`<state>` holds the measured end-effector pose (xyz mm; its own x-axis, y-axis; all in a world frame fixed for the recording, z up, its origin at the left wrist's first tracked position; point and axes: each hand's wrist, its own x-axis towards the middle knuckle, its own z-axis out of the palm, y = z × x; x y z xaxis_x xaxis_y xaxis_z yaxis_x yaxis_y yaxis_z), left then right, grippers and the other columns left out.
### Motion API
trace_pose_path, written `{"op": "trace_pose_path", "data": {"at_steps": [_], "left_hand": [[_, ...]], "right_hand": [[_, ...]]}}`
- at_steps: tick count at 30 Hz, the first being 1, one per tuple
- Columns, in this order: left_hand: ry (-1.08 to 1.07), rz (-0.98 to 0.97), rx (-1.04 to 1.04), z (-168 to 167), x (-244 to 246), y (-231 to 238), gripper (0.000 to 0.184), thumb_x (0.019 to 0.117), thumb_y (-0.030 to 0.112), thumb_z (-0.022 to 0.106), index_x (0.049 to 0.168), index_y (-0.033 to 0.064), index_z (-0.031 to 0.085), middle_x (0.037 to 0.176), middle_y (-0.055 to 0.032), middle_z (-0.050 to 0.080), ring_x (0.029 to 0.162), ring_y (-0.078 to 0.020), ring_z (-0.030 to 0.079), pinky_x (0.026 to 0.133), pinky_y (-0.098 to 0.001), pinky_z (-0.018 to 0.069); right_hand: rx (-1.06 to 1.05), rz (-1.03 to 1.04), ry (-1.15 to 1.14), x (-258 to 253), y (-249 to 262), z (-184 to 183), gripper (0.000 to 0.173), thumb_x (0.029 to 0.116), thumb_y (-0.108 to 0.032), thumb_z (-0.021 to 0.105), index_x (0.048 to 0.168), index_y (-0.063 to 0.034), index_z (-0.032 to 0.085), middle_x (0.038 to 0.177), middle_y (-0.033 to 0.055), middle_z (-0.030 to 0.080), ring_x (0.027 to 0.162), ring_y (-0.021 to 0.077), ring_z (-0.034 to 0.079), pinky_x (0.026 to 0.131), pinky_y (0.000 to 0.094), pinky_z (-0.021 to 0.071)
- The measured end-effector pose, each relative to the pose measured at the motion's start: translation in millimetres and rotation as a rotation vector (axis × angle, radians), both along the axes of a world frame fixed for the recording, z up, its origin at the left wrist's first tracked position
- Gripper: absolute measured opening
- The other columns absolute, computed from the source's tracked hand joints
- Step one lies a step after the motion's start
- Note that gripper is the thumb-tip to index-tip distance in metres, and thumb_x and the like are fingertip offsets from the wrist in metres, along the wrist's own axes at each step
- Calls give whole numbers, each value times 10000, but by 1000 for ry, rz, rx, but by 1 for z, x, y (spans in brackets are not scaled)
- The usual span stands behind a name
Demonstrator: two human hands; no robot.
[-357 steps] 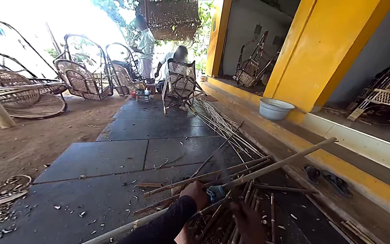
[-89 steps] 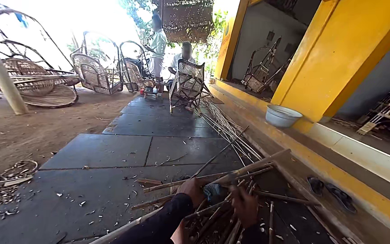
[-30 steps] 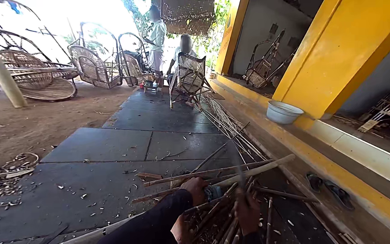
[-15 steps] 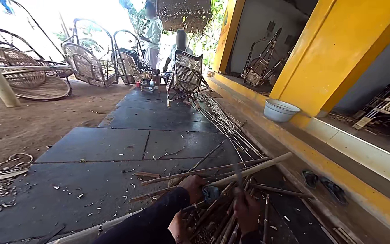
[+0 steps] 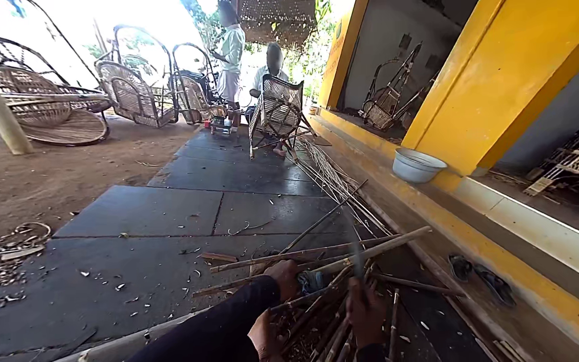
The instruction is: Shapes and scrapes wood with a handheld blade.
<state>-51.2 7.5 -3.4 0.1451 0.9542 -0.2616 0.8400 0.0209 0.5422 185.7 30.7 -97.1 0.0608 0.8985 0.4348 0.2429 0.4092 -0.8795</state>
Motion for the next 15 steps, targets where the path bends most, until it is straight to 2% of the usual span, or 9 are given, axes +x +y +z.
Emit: {"op": "trace_pose_path", "data": {"at_steps": [2, 3, 5, 6, 8, 9, 12, 13, 15], "left_hand": [[2, -12, -8, 5, 3, -5, 243, 1009, 181, 584, 1103, -1, 715, 1110, -220, 716, 1094, -386, 682, 960, -628, 509], [-3, -10, -10, 4, 2, -6, 240, 1010, 170, 580, 1106, -3, 715, 1112, -220, 716, 1097, -385, 682, 964, -628, 508], [-20, -14, 4, 2, -2, -5, 238, 1005, 155, 578, 1110, -8, 715, 1107, -221, 717, 1091, -380, 684, 963, -623, 511], [-31, -20, 6, 2, -3, -5, 237, 1004, 152, 581, 1111, -12, 715, 1101, -222, 717, 1081, -375, 686, 959, -616, 514], [-51, -28, -1, 4, -1, -6, 225, 999, 132, 588, 1107, -23, 710, 1080, -222, 716, 1051, -367, 691, 947, -597, 523], [-66, -27, -8, 4, 0, -7, 210, 997, 118, 591, 1099, -25, 706, 1057, -216, 717, 1022, -355, 695, 933, -580, 530], [-93, -24, -10, 2, -1, -8, 185, 994, 92, 592, 1076, -30, 704, 1006, -206, 717, 941, -330, 704, 884, -549, 549], [-89, -29, 10, 3, -2, -7, 180, 984, 90, 600, 1066, -27, 708, 994, -204, 715, 928, -328, 701, 871, -549, 548], [-53, -15, 58, 8, 0, -7, 193, 974, 120, 628, 1075, -4, 734, 1051, -208, 728, 1018, -359, 702, 929, -590, 534]], "right_hand": [[-66, -21, 152, -3, 2, 4, 407, 1085, -366, 499, 941, -7, 623, 562, 45, 543, 407, 163, 518, 380, 358, 493], [-29, 32, 31, -5, -2, -1, 406, 1067, -368, 523, 989, -1, 677, 580, 44, 568, 434, 167, 539, 413, 376, 508], [60, 96, -228, -12, -6, -7, 438, 1017, -497, 576, 915, -92, 705, 571, -8, 584, 451, 141, 560, 448, 379, 521], [68, 93, -196, -11, -6, -7, 421, 1018, -472, 587, 905, -83, 702, 566, -7, 583, 445, 139, 560, 440, 372, 522], [-36, 27, 113, -8, 0, 2, 389, 1069, -344, 532, 939, 1, 656, 558, 38, 548, 412, 156, 518, 387, 350, 490], [-78, -2, 186, -8, 1, 5, 409, 1083, -354, 512, 911, 2, 614, 552, 50, 535, 401, 163, 509, 375, 351, 487], [88, 74, -264, -12, -14, -6, 431, 1026, -466, 568, 901, -79, 710, 598, 2, 602, 485, 145, 583, 482, 390, 541], [96, 71, -284, -14, -15, -5, 433, 1016, -491, 578, 883, -99, 705, 585, -11, 592, 477, 138, 571, 472, 386, 525], [0, 23, -10, -12, -12, 2, 382, 1052, -356, 563, 964, -4, 686, 578, 37, 575, 432, 165, 544, 406, 370, 508]]}}
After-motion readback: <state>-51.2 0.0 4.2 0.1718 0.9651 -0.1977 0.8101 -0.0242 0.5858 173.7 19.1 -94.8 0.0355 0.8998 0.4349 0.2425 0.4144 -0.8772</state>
